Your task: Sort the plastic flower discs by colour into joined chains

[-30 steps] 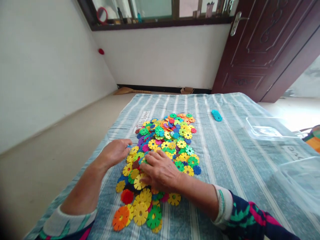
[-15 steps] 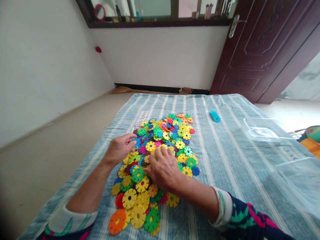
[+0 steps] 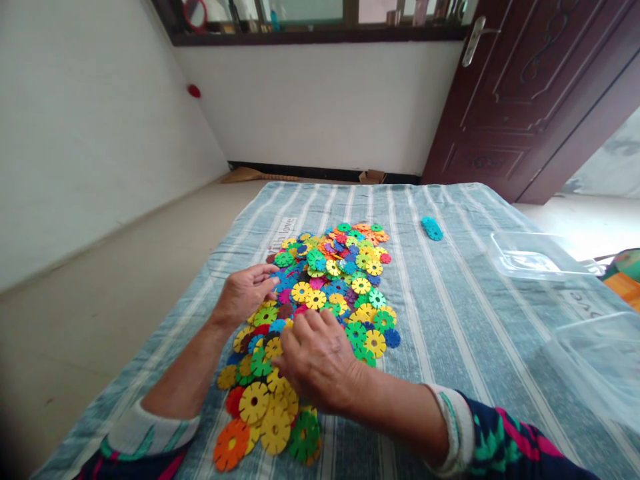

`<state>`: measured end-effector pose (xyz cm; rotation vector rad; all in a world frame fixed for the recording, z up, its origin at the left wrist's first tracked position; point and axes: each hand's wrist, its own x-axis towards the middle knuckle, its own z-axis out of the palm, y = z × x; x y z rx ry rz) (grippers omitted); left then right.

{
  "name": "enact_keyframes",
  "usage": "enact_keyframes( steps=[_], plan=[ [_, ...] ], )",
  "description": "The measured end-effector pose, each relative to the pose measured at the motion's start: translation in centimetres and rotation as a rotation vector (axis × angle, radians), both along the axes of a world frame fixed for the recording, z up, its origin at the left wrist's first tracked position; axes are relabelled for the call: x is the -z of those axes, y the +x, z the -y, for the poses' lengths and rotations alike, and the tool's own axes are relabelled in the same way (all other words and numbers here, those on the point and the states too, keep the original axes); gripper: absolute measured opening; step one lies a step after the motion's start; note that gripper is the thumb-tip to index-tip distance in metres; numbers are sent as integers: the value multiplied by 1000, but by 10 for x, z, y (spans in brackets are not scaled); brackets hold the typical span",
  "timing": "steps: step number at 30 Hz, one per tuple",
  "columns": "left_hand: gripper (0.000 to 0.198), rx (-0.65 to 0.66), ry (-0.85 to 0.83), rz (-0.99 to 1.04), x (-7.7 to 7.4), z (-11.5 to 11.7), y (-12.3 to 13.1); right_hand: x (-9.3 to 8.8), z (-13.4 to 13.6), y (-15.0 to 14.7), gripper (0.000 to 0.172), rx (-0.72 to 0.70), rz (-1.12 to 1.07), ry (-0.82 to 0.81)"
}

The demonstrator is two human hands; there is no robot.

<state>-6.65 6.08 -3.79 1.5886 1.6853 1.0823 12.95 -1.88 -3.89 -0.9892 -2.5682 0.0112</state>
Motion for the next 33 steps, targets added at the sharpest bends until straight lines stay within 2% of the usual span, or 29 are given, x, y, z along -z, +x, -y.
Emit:
enact_keyframes(
  steps=[3, 5, 10, 14, 20, 25, 29, 33],
  plan=[
    [33, 12, 4, 33, 0, 1, 1, 2, -8, 5, 31, 103, 37, 5],
    [31, 17, 0, 50, -1, 1, 2, 5, -8, 6, 31, 104, 63, -18],
    [28, 14, -14, 92, -4, 4, 5, 4, 0, 5, 28, -27, 65, -92],
    [27, 8, -21, 111, -4, 6, 6, -3, -11, 14, 25, -105, 73, -121],
    [24, 24, -37, 109, -6, 8, 9, -15, -48, 39, 24, 76, 166, -195],
    [27, 33, -51, 126, -7, 8, 12, -16, -65, 52, 21, 184, 170, -268],
    [29, 36, -48, 130, -7, 9, 14, -6, -65, 50, 16, 110, 88, -222],
    [30, 44, -49, 125, -8, 10, 14, 1, -62, 46, 15, -97, -13, -245]
  ],
)
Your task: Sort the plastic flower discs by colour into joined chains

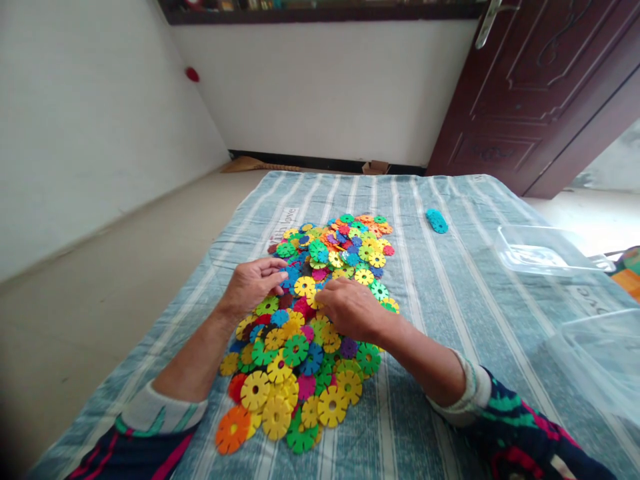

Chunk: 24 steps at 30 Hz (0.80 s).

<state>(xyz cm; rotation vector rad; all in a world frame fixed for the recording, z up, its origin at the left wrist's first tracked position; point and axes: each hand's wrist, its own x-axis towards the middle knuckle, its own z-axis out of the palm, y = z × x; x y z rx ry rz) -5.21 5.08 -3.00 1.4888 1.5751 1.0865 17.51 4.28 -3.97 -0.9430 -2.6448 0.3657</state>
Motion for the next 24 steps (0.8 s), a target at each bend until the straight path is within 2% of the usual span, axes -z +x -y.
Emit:
enact_keyframes(
  steps=[2, 4, 7, 12, 15, 20, 24],
  plan=[
    [30, -2, 0, 4, 0, 0, 0, 0, -2, 3, 21, -2, -77, -38],
    [30, -9, 3, 10, 1, -1, 0, -1, -8, 9, 25, 70, -113, -67],
    [30, -12, 8, 12, 2, -2, -1, -4, -17, 19, 23, 123, -100, -78],
    [30, -5, 14, 1, 2, -1, 0, -12, -15, 18, 15, -22, -29, -106],
    [31, -2, 18, 16, 2, -1, 0, -15, -10, 12, 18, -33, -42, -144],
    [34, 25, -12, 66, -1, 3, 6, -6, -7, 6, 17, 159, -255, -205],
    [36, 83, -60, 120, -6, 11, 18, 2, -5, -3, 26, 263, -485, -339]
  ],
)
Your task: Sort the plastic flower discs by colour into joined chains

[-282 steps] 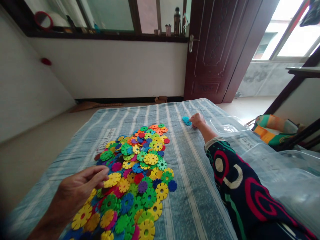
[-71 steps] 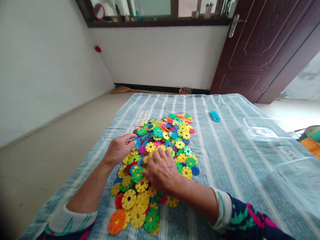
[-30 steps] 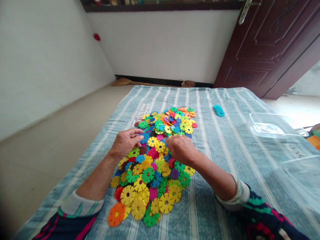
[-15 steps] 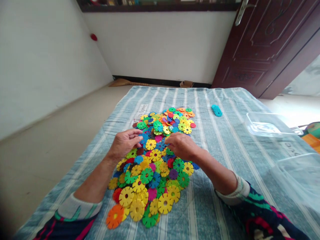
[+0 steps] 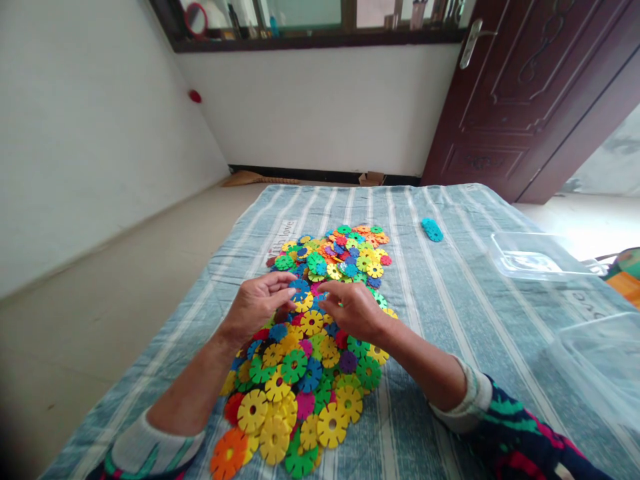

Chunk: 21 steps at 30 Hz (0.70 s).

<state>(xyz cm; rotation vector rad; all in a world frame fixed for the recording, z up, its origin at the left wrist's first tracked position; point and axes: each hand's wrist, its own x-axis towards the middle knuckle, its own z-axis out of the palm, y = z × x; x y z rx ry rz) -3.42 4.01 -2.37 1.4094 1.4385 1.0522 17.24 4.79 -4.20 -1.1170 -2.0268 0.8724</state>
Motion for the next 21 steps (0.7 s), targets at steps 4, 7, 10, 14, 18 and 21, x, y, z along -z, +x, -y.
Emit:
enact_keyframes(
  steps=[4, 7, 10, 14, 18, 21],
  plan=[
    [38, 147, -6, 46, -2, 8, 16, 3, -1, -5, 24, 8, -149, -128],
    [38, 206, -15, 73, -1, 12, 24, 2, -7, -2, 15, -45, -251, -255],
    [38, 203, -6, 95, 0, 14, 28, -4, -16, 7, 17, -106, -347, -425],
    [36, 148, -14, 73, 0, 14, 30, -9, -29, 23, 24, -87, -388, -563],
    [33, 101, -27, 10, 0, 14, 30, -4, -37, 31, 24, -64, -420, -641],
    [31, 79, -1, -34, 3, 13, 28, -1, -39, 31, 20, -46, -425, -662]
  ],
)
